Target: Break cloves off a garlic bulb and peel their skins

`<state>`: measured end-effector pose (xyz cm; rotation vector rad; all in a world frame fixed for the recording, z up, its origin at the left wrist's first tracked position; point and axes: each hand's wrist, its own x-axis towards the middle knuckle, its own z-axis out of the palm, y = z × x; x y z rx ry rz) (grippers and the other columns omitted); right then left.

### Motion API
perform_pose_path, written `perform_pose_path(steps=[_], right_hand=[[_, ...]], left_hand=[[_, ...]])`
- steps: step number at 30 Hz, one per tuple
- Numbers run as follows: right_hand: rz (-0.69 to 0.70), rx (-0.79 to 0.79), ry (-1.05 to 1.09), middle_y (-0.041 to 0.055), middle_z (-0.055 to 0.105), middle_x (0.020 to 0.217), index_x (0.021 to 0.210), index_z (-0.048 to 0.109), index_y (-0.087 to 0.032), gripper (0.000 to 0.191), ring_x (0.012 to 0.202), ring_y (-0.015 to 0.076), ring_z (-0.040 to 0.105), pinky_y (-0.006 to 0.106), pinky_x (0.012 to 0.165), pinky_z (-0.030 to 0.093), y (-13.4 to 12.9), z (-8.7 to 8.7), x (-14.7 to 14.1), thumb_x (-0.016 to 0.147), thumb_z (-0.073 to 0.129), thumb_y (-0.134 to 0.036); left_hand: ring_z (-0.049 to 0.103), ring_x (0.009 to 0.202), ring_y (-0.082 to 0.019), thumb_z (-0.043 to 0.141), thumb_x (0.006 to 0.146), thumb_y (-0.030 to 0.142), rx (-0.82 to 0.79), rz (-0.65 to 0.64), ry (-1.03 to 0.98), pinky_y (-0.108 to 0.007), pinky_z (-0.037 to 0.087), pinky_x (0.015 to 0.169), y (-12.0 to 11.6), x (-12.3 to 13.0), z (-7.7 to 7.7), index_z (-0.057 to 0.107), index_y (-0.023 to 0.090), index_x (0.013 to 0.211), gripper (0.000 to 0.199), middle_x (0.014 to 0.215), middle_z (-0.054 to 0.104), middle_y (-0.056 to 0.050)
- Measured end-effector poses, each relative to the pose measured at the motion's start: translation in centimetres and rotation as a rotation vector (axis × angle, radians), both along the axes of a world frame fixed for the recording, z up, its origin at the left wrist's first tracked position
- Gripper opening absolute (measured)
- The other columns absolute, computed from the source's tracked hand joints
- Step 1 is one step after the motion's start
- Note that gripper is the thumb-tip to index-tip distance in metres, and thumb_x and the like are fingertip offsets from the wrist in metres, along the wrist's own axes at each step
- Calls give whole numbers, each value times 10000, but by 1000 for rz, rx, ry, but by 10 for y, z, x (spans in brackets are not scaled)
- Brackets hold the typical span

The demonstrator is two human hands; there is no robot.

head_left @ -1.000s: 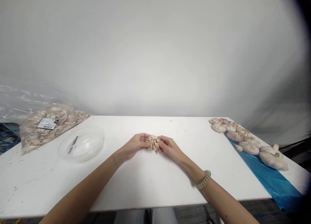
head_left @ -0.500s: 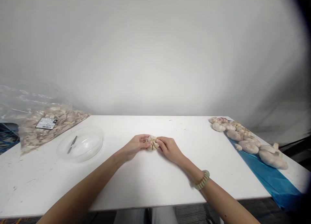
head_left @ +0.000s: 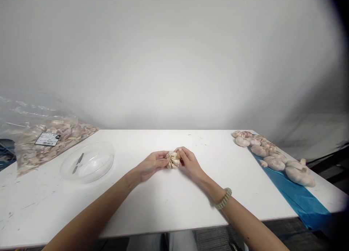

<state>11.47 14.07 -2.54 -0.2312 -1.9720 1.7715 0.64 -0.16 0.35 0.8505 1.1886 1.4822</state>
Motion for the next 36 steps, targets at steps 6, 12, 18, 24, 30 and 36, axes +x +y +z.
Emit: perform_pose_path(steps=[6,12,18,24,30,36], right_hand=[[-9,-315,48,-23,451,604,759,510,-164,340,478,78,343,226,472,290,0,0,-4,792,508,-502],[4,-513,62,7,558,690,903,525,-175,306,481,74,353,219,451,281,3,3,-1,746,603,-425],[55,-638,31,25,593,714,845,543,-162,195,511,65,423,198,478,353,-3,8,2,754,621,-315],[96,-697,35,57,630,800,853,569,-149,157,650,82,549,210,656,462,-4,9,2,787,606,-286],[168,-676,24,68,643,855,834,597,-139,154,802,117,613,217,739,487,-7,13,5,785,626,-281],[299,-623,27,27,620,734,766,588,-141,208,656,81,597,168,596,469,-11,15,8,774,636,-343]], left_hand=[[526,1068,-206,650,764,324,30,23,66,-360,368,974,0,-3,7,575,153,1131,412,1152,574,-128],[594,915,-210,594,779,369,-146,311,470,-335,432,823,-3,-27,0,585,114,1085,399,1039,636,-138],[575,714,-172,503,811,393,-180,335,636,-295,403,697,-8,-43,1,671,110,780,331,776,667,-78],[548,791,-194,494,806,359,-168,498,799,-298,399,729,1,-42,-14,674,164,849,269,838,642,-63],[499,947,-225,504,813,337,-61,662,931,-334,389,819,5,-23,-13,637,187,994,271,1044,563,-87],[558,870,-176,559,819,268,318,471,1072,-296,445,785,1,14,6,671,229,951,177,923,621,-55]])
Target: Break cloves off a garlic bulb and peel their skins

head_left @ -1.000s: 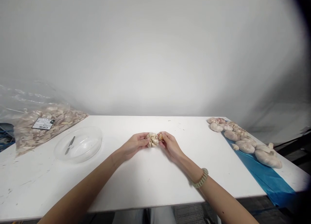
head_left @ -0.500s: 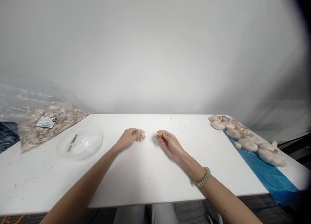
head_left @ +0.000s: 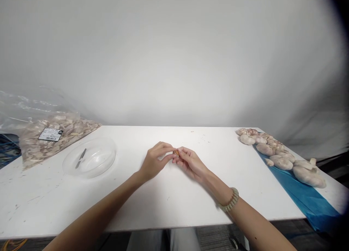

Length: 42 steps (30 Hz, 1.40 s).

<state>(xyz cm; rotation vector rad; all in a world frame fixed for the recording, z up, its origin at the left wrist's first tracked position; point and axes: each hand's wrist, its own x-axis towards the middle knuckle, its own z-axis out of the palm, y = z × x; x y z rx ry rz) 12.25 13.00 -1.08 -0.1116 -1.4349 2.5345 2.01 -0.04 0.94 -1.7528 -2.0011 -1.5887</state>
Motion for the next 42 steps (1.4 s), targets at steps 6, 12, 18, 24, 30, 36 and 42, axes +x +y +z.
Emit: perform_pose_path(steps=[6,12,18,24,30,36,42], right_hand=[[15,17,8,24,624,697,755,563,-147,225,655,83,593,167,591,451,-2,3,1,765,643,-357],[-6,61,-1,14,615,687,756,563,-156,255,616,88,567,193,563,432,-2,4,2,739,658,-393],[-23,157,3,16,627,700,758,584,-162,245,576,84,534,218,547,400,-2,3,4,737,658,-394],[-44,200,6,21,633,669,744,582,-155,234,550,89,522,239,543,382,-3,3,5,735,663,-374],[-40,203,7,17,617,624,713,576,-154,253,555,100,516,248,544,371,-4,4,8,729,665,-390],[-28,135,-9,-1,583,594,693,574,-152,250,566,91,511,223,547,373,-5,4,8,733,668,-380],[-32,-37,40,-15,562,663,706,600,-150,184,613,62,494,188,603,399,-10,3,6,723,693,-308]], left_hand=[[594,825,-179,611,784,212,90,8,-22,-338,466,815,-1,1,-5,694,223,840,101,830,684,-34],[611,773,-182,659,740,246,92,26,-142,-356,471,819,-1,2,0,694,209,707,60,794,692,-35],[585,692,-157,635,751,181,-24,-55,-184,-296,461,726,-3,1,10,684,189,708,65,695,657,-23],[563,691,-154,600,765,145,-97,-88,-159,-274,431,698,-5,0,12,651,176,684,101,666,643,-14],[534,720,-154,537,798,113,-141,-100,-102,-279,407,735,-5,1,11,603,177,685,146,667,626,-8],[501,721,-151,497,833,130,-116,-100,-17,-290,404,735,-3,2,9,545,176,681,166,665,598,-15],[494,741,-140,458,865,123,86,-44,200,-287,421,697,2,-2,-4,516,171,735,150,723,549,-22]])
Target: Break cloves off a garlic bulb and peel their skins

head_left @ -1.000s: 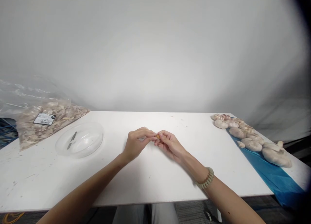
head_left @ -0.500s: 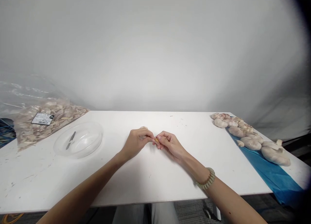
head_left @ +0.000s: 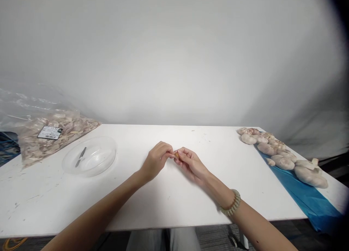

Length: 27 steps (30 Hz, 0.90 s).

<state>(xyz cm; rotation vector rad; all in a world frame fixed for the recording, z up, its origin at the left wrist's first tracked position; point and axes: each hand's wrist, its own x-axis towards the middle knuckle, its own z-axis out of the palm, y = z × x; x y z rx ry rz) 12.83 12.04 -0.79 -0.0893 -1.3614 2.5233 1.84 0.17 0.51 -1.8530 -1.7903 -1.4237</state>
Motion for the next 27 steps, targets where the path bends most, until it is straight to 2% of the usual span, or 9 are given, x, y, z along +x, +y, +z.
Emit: perform_pose_path(steps=[5,10,13,17,21,27], right_hand=[[-8,-53,-1,-4,577,719,745,630,-156,142,655,63,505,181,658,417,-2,0,-3,717,701,-275],[-40,-80,56,-3,576,775,725,622,-160,136,689,55,506,167,717,426,2,-5,-7,760,659,-286],[-50,-69,53,1,591,780,749,631,-164,123,687,56,510,165,718,432,4,-5,-7,760,659,-284],[-52,-53,34,21,630,854,810,637,-173,127,763,78,551,198,798,432,4,0,-4,728,689,-255],[-42,-11,59,9,636,832,838,624,-195,145,781,95,575,235,808,437,4,0,-3,722,692,-250],[-44,50,67,-1,630,889,851,616,-209,153,837,108,596,268,867,432,4,-2,-2,720,694,-233]], left_hand=[[496,765,-147,488,855,106,81,32,128,-303,443,714,1,-3,-6,514,174,775,109,745,557,-30],[506,801,-153,498,843,80,95,22,160,-316,454,740,1,-5,-6,523,173,803,105,783,569,-40],[513,806,-150,508,838,83,106,27,121,-311,454,746,1,-3,-5,527,172,794,101,774,569,-35],[523,738,-129,549,825,140,80,78,-11,-277,460,684,0,1,0,546,173,857,46,806,563,-32],[533,688,-122,643,765,204,36,82,-78,-270,473,658,-2,4,4,589,182,979,222,818,587,-35],[578,720,-134,659,742,160,77,64,-139,-281,491,711,-1,8,3,664,178,842,101,796,643,-39]])
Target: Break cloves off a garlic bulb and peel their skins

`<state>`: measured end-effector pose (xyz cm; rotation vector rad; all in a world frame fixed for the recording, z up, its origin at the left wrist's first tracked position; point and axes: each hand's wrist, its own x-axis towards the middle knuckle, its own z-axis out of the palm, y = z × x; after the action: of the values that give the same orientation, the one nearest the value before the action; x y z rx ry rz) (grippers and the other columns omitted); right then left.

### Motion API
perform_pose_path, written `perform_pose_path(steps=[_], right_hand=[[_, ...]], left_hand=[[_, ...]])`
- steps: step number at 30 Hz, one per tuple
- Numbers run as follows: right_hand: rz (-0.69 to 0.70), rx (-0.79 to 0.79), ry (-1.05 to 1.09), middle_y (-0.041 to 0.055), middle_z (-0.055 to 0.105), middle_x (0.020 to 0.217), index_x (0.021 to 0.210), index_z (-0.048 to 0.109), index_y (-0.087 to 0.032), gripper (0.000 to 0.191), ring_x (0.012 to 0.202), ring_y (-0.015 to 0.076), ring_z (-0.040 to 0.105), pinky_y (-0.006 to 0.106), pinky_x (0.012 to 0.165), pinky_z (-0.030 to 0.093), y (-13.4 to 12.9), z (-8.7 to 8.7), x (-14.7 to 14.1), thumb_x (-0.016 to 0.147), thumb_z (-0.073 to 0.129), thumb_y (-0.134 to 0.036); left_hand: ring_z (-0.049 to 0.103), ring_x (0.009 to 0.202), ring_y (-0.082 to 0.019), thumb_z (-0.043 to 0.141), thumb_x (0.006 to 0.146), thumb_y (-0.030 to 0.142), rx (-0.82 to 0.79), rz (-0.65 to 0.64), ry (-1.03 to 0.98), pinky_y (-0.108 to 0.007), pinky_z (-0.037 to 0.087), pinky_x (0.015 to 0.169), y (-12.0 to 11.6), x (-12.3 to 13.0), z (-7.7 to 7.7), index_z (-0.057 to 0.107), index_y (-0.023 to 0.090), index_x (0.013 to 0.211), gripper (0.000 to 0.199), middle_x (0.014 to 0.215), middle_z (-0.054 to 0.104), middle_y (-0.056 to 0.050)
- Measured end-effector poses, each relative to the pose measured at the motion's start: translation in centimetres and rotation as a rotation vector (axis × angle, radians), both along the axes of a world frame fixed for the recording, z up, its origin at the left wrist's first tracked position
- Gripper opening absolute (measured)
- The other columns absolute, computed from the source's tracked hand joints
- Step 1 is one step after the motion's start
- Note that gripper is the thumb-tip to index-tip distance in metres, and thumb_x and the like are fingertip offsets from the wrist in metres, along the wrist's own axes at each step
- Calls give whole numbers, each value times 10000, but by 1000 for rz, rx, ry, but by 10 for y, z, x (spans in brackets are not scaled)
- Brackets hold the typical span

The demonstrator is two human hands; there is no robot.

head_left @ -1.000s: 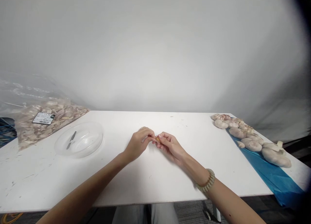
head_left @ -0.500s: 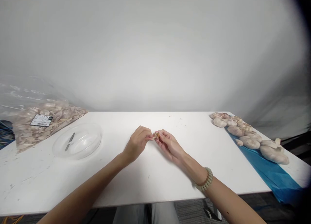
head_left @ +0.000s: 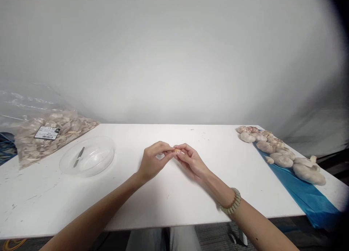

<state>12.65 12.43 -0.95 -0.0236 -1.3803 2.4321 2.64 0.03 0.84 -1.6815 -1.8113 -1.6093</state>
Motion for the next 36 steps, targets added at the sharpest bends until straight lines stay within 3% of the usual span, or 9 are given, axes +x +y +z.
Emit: perform_pose_path(steps=[12,19,22,28,36], right_hand=[[-54,14,-11,1,627,862,807,618,-200,177,816,116,602,312,910,433,0,1,1,679,726,-258],[-78,68,-25,-3,635,860,834,605,-209,181,821,121,600,320,903,432,0,2,2,696,711,-258],[-80,94,-13,4,650,847,843,606,-209,184,823,132,603,330,890,430,-1,1,3,698,709,-256],[-69,90,-1,2,656,848,839,615,-208,163,840,126,599,322,900,417,-1,-1,1,706,704,-237],[-39,-35,-8,1,644,861,817,641,-200,179,836,116,609,283,907,426,1,-2,-2,670,734,-240]], left_hand=[[610,788,-135,563,801,94,60,-17,150,-291,514,769,2,-9,-7,650,184,895,157,846,661,-34],[629,821,-158,532,800,79,92,84,478,-304,522,779,1,-12,-9,602,192,967,214,863,674,-44],[637,797,-153,514,805,87,84,111,512,-286,522,762,1,-12,-11,600,199,944,198,830,678,-31],[600,697,-123,521,810,113,25,103,210,-258,510,702,1,-3,-5,606,172,812,104,732,642,-20],[616,722,-138,548,818,261,-101,-73,-558,-277,530,719,3,3,0,615,127,831,151,815,638,-60]])
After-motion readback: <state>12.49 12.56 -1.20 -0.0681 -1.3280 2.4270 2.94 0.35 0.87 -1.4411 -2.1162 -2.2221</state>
